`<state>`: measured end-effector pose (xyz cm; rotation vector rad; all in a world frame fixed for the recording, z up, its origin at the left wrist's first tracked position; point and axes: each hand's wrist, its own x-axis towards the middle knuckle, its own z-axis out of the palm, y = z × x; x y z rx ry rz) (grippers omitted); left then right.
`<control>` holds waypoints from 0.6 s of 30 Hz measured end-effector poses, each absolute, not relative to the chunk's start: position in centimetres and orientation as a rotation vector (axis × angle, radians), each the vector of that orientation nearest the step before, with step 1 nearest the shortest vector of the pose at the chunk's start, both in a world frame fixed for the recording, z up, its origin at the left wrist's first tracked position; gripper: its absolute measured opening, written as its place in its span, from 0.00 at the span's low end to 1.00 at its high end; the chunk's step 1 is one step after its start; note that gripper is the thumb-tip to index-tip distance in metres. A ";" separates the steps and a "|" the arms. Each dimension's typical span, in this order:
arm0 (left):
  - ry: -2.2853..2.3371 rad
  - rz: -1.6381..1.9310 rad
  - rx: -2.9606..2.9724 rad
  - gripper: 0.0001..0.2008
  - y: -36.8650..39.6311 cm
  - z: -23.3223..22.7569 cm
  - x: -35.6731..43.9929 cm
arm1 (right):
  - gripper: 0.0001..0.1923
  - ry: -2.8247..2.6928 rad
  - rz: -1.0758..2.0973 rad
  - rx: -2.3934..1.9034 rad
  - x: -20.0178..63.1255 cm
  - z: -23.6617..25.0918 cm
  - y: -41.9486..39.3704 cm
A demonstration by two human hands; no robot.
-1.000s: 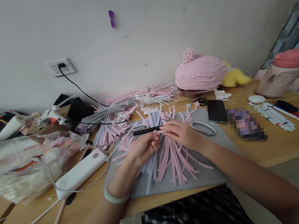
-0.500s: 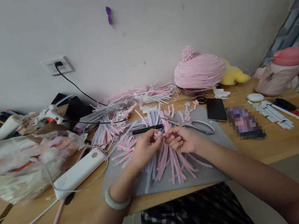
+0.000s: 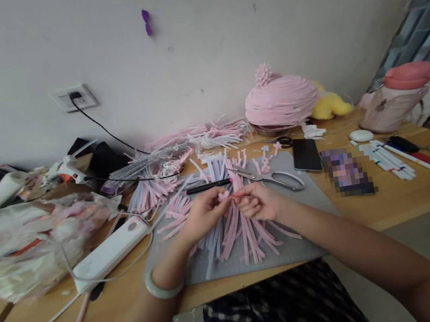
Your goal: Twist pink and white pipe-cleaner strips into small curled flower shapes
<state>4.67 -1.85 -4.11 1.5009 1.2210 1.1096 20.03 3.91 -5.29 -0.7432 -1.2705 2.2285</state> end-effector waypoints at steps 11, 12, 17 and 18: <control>0.933 1.067 0.809 0.08 -1.3 -5.0 5.3 | 0.07 -1.918 1.389 -0.797 20.5 -5.0 3.5; 0.964 1.067 0.889 0.08 -1.3 -4.9 5.3 | 0.09 -1.917 1.434 -0.826 20.5 -5.1 3.5; 1.316 1.201 1.528 0.06 -1.8 -4.4 4.8 | 0.14 -1.975 1.708 -0.827 20.1 -5.3 4.2; 1.338 1.223 1.530 0.06 -1.8 -4.3 4.8 | 0.14 -1.983 1.732 -0.817 20.1 -5.4 4.4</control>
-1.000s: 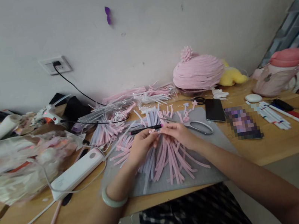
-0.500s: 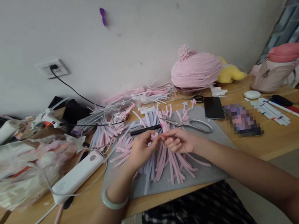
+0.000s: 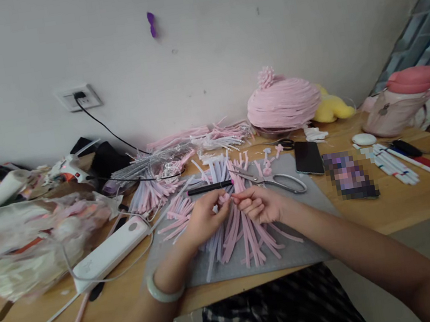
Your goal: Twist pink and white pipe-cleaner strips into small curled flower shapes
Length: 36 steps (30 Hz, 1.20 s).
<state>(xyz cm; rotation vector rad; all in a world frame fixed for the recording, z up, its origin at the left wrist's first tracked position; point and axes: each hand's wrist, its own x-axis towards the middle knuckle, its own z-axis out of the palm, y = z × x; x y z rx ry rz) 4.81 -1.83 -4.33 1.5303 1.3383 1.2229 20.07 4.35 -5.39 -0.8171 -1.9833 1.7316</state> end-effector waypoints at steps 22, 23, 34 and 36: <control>1.112 1.353 1.263 0.15 -1.0 -4.6 4.4 | 0.11 -1.734 1.337 -0.851 19.9 -5.6 4.4; 1.118 1.357 1.308 0.15 -1.0 -4.8 4.4 | 0.11 -1.763 1.310 -0.836 19.9 -5.6 4.4; 1.289 1.255 1.673 0.09 -1.2 -5.1 4.2 | 0.16 -2.216 0.652 -0.549 21.0 -5.5 4.5; 1.284 1.237 1.672 0.09 -1.2 -5.0 4.2 | 0.14 -2.220 0.603 -0.525 21.1 -5.7 4.8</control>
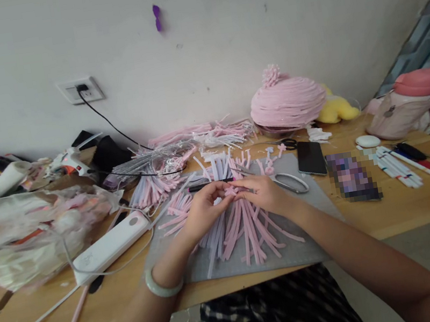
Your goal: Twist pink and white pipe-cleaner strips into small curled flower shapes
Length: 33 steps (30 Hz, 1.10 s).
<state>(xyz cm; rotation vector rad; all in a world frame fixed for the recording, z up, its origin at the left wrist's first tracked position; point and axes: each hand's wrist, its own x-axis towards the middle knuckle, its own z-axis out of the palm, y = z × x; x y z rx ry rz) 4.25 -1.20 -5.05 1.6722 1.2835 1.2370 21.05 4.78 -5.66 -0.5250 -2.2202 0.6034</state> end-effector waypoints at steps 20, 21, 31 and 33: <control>1.028 1.315 1.308 0.13 -1.5 -3.9 3.9 | 0.13 -2.230 0.753 -0.497 21.6 -4.4 4.0; 1.025 1.316 1.305 0.12 -1.5 -3.9 3.9 | 0.13 -2.221 0.764 -0.506 21.6 -4.4 4.0; 1.047 1.343 1.303 0.11 -1.6 -3.9 4.2 | 0.11 -2.111 0.935 -0.612 21.4 -4.5 4.2; 1.096 1.368 1.289 0.11 -1.5 -3.7 4.3 | 0.11 -2.062 0.939 -0.631 21.3 -4.5 4.2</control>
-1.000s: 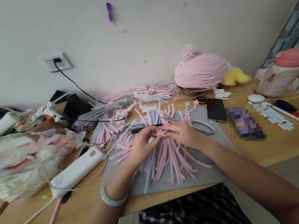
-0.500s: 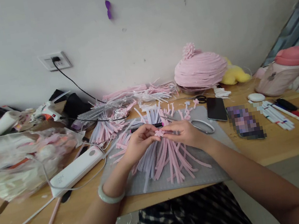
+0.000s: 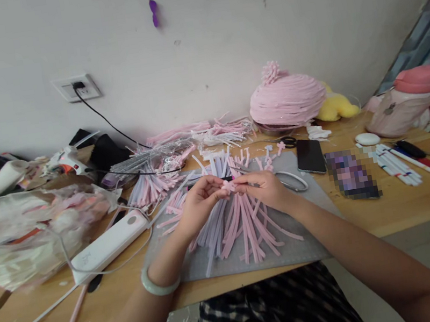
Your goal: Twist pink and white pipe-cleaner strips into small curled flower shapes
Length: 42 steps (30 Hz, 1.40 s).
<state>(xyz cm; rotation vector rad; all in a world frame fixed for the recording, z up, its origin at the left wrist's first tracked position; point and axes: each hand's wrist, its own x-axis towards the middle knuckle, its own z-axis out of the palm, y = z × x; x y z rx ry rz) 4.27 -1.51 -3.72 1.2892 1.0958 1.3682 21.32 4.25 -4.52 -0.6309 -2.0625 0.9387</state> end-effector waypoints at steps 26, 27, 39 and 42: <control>1.406 1.198 2.135 0.07 -1.9 -3.9 3.8 | 0.13 -1.580 1.653 -0.721 19.6 -5.8 4.1; 1.430 1.205 2.075 0.07 -1.9 -3.7 4.1 | 0.12 -1.601 1.611 -0.721 19.6 -5.7 4.0; 0.937 1.055 0.856 0.07 -1.7 -3.9 4.8 | 0.08 -1.777 1.368 -0.753 19.6 -5.3 3.6; 0.974 1.044 0.918 0.09 -1.5 -4.0 4.7 | 0.10 -1.715 1.488 -0.827 19.6 -5.0 3.7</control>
